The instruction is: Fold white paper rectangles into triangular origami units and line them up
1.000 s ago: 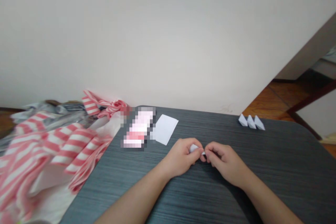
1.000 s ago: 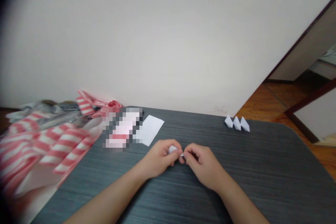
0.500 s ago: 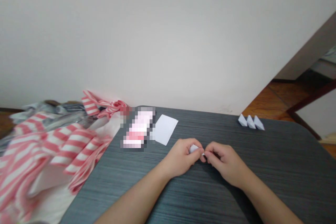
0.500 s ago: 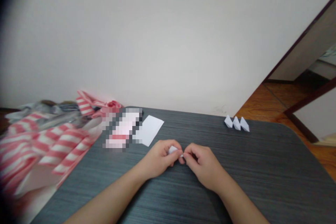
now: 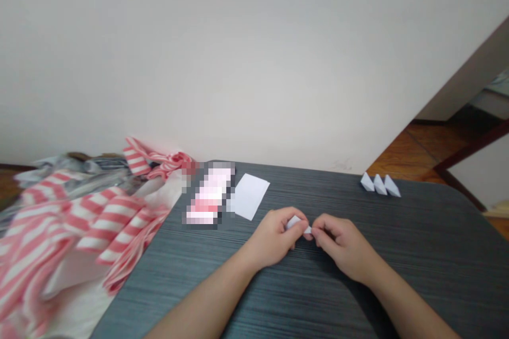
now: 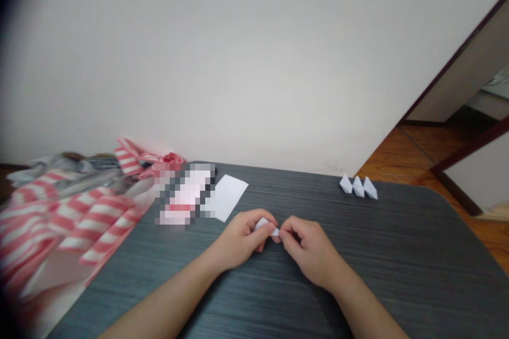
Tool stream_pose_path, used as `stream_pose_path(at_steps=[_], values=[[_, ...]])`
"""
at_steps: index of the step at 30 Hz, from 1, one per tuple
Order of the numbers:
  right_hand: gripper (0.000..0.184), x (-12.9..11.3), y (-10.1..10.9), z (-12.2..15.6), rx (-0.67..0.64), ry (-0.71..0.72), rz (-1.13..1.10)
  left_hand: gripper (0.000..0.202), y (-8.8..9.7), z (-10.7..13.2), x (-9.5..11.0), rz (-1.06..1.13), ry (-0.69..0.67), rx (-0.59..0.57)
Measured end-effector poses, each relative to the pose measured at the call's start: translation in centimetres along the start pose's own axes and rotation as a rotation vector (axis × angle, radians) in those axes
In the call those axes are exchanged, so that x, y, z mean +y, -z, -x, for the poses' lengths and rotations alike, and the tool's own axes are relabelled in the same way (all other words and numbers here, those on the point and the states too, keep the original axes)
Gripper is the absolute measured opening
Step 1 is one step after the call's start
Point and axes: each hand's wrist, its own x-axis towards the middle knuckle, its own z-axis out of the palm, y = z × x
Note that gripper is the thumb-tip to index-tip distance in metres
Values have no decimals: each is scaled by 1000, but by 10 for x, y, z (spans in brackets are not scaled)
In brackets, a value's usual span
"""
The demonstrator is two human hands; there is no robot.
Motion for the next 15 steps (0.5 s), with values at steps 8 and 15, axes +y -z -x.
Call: stream_pose_path(at_steps=[8, 15], values=[[20, 4, 4, 3, 74, -54, -24, 30, -4, -3, -7, 185, 16, 37], [21, 6, 3, 4, 102, -96, -67, 33, -3, -2, -6, 176, 41, 33]])
